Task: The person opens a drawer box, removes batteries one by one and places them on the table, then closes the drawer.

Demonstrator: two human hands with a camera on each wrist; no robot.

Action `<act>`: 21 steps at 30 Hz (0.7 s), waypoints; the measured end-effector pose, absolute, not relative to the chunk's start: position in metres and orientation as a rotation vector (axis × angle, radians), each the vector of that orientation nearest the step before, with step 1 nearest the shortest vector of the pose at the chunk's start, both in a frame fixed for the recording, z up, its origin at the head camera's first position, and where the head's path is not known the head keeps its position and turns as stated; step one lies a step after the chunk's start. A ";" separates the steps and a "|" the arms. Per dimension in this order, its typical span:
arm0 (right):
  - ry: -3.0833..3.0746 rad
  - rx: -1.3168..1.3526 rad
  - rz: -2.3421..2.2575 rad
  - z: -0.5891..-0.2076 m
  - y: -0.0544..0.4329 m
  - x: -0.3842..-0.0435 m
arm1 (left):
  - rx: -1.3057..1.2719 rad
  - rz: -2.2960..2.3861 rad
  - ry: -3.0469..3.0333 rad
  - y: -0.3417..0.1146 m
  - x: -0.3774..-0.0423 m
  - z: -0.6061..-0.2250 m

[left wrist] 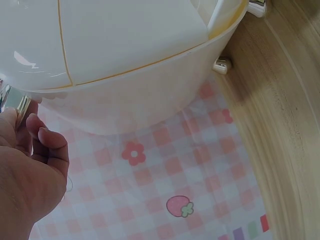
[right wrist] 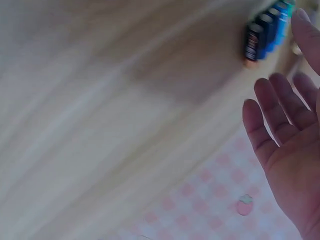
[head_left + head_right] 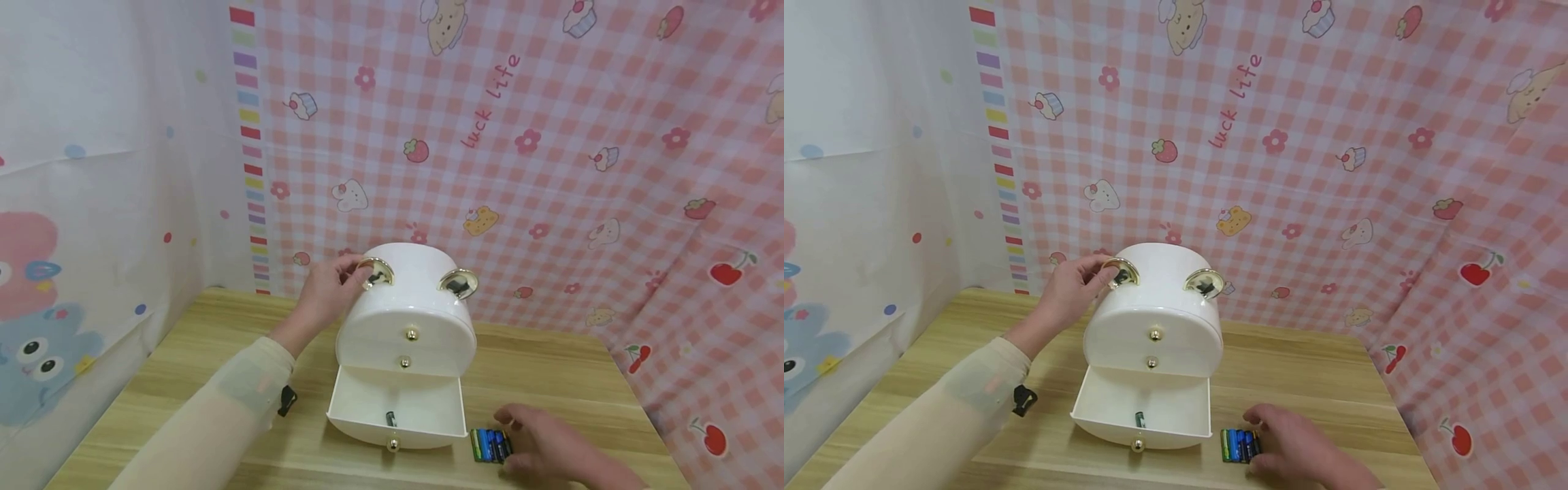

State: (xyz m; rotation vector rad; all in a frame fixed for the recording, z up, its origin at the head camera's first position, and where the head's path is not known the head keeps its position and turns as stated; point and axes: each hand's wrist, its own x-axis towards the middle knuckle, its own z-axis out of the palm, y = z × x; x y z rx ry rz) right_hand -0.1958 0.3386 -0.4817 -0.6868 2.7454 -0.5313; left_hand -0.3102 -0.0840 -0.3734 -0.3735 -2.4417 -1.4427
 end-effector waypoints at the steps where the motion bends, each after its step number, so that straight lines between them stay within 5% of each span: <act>1: 2.746 -0.713 -0.534 -0.478 0.337 -0.196 | -0.375 -1.447 -2.438 -0.084 -0.310 -0.374; 21: 2.821 -1.555 -0.400 -0.398 0.219 -0.205 | -0.366 -1.462 -2.433 -0.083 -0.310 -0.374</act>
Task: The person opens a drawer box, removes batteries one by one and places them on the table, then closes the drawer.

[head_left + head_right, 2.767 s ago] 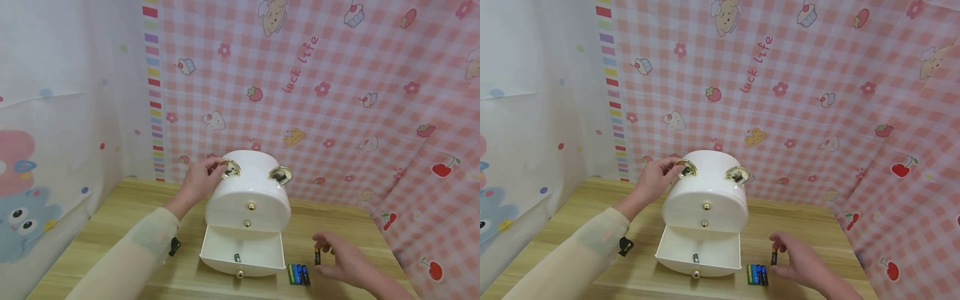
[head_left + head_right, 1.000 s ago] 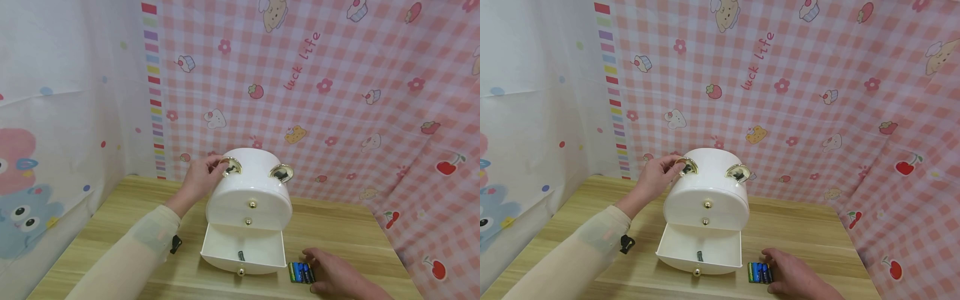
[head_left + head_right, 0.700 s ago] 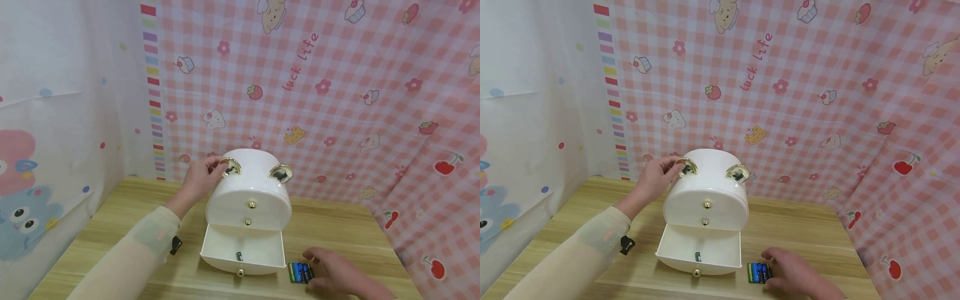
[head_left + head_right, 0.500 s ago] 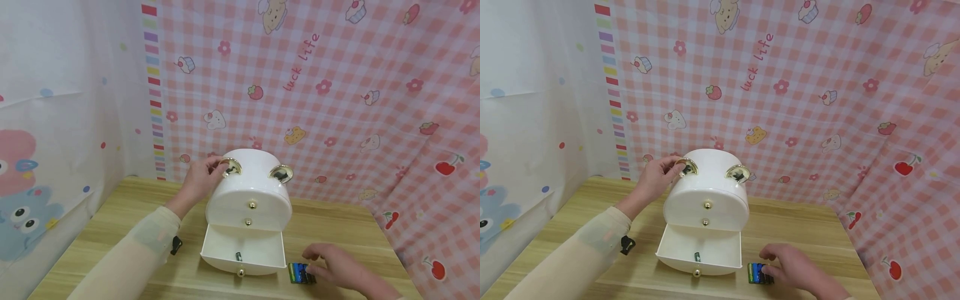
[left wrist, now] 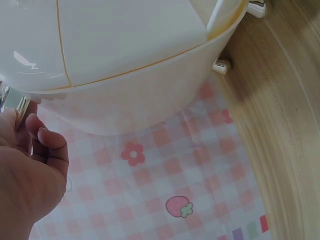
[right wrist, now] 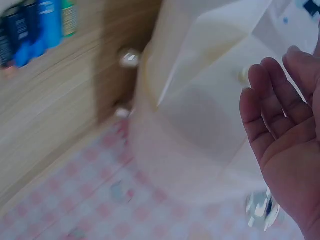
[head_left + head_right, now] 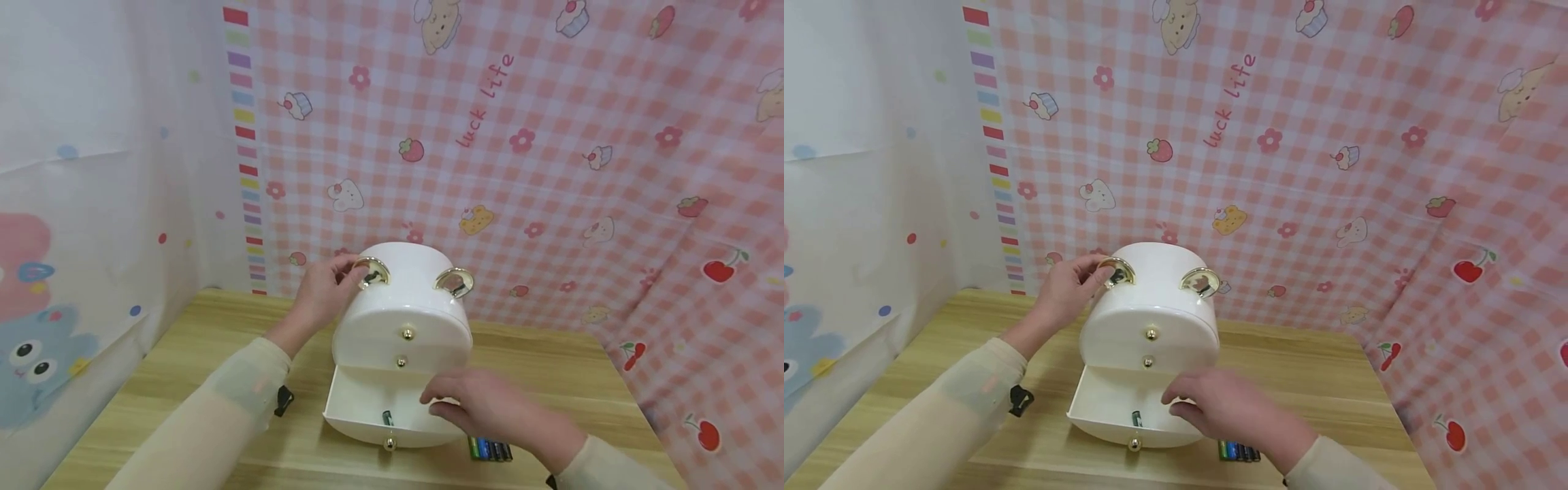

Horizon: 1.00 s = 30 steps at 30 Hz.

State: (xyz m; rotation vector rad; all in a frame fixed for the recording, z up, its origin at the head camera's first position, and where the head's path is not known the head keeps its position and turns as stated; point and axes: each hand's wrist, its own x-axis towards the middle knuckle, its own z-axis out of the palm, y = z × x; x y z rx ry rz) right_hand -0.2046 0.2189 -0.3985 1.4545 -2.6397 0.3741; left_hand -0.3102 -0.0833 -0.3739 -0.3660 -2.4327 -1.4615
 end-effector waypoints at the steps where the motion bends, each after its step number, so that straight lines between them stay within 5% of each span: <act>1: -2.621 1.503 0.355 -0.400 0.210 -0.208 | -0.359 -1.463 -2.435 -0.084 -0.310 -0.374; 13: -2.764 1.724 0.245 -0.431 0.150 -0.240 | -0.378 -1.458 -2.404 -0.084 -0.312 -0.377; 30: -2.570 1.862 -0.061 -0.466 0.144 -0.255 | -0.369 -1.472 -2.400 -0.083 -0.313 -0.377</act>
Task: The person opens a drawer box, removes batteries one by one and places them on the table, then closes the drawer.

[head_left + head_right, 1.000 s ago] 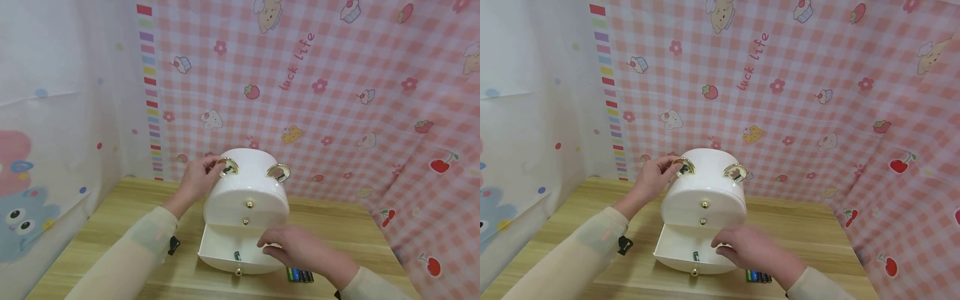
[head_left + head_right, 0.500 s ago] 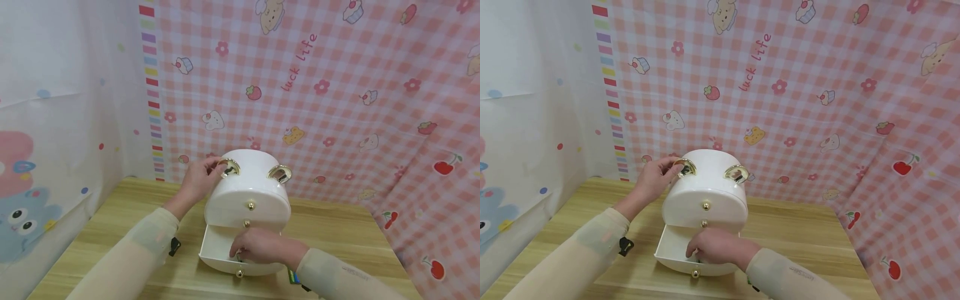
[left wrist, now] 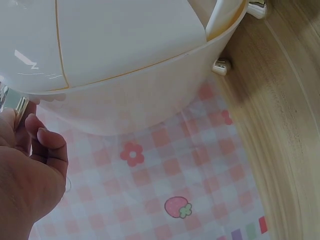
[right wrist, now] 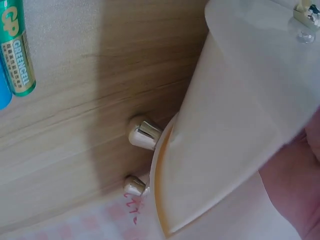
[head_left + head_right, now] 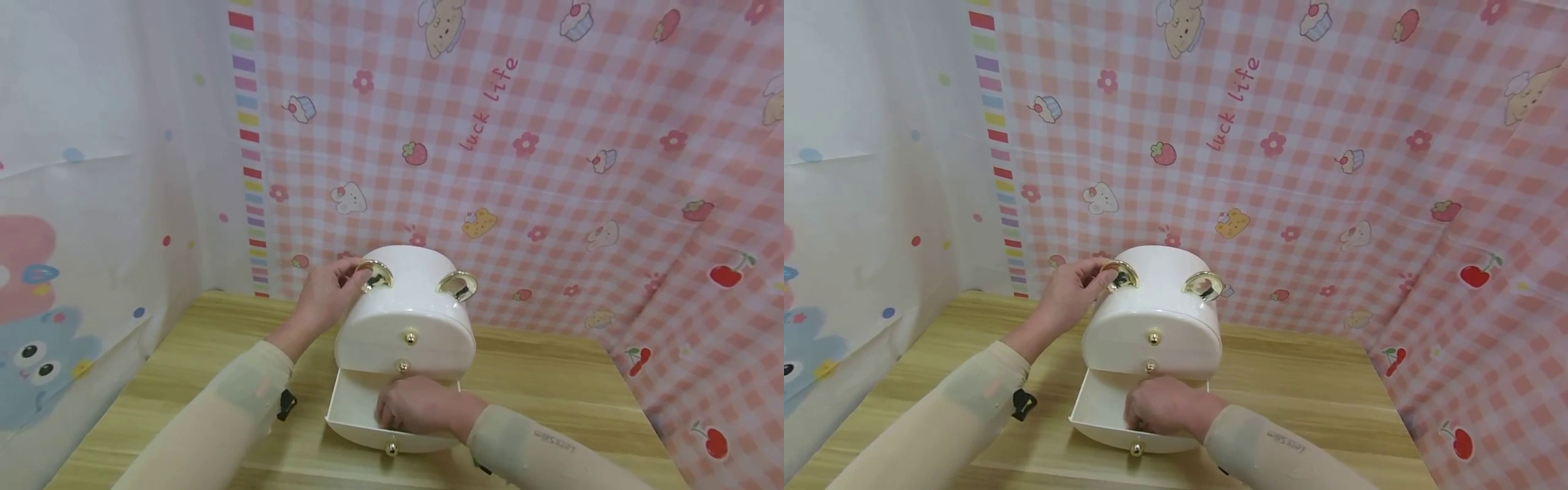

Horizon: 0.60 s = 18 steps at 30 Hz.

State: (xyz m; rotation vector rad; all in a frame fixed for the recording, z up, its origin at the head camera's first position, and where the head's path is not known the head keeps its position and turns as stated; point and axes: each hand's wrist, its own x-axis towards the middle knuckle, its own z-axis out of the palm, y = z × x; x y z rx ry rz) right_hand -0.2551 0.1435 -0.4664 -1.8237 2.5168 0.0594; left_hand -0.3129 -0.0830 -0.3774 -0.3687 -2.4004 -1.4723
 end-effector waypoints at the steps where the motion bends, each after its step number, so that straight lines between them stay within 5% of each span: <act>1: 2.518 -1.813 0.062 -0.468 0.143 -0.255 | -0.368 -1.472 -2.403 -0.083 -0.313 -0.378; 18: 2.745 -1.726 0.315 -0.480 0.142 -0.251 | -0.389 -1.462 -2.392 -0.084 -0.311 -0.378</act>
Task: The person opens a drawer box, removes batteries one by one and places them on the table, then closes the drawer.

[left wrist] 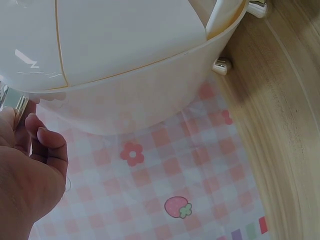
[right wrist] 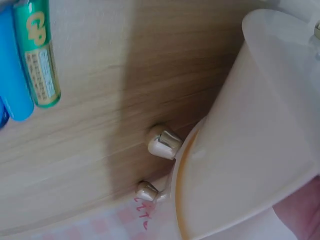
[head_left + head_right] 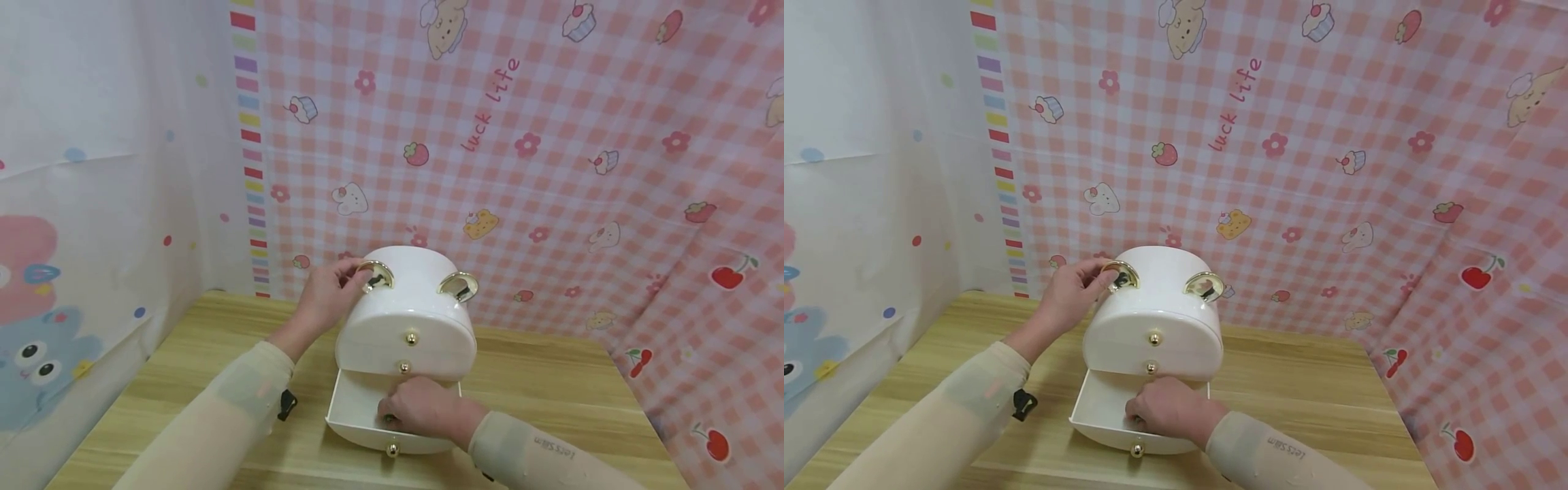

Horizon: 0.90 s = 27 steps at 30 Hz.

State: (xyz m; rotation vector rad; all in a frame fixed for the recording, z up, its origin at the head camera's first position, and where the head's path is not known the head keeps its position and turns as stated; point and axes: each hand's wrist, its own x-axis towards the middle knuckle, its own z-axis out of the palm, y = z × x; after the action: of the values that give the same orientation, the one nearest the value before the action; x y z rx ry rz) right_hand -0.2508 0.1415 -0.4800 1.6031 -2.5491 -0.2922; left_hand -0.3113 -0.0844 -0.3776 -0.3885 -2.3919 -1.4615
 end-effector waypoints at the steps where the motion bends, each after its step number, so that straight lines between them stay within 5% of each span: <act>1: -2.557 1.586 -0.288 -0.481 0.142 -0.251 | -0.388 -1.461 -2.391 -0.084 -0.312 -0.378; 8: -2.729 1.503 -0.149 -0.478 0.150 -0.251 | -0.384 -1.461 -2.393 -0.083 -0.313 -0.378; 27: -2.611 1.798 -0.243 -0.471 0.159 -0.253 | -0.378 -1.455 -2.416 -0.085 -0.311 -0.376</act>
State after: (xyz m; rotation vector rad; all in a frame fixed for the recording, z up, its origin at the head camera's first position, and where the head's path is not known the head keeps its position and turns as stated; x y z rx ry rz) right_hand -0.2532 0.1589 -0.4709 1.7978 -2.6108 -0.2434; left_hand -0.3108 -0.0848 -0.3761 -0.3783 -2.4155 -1.4549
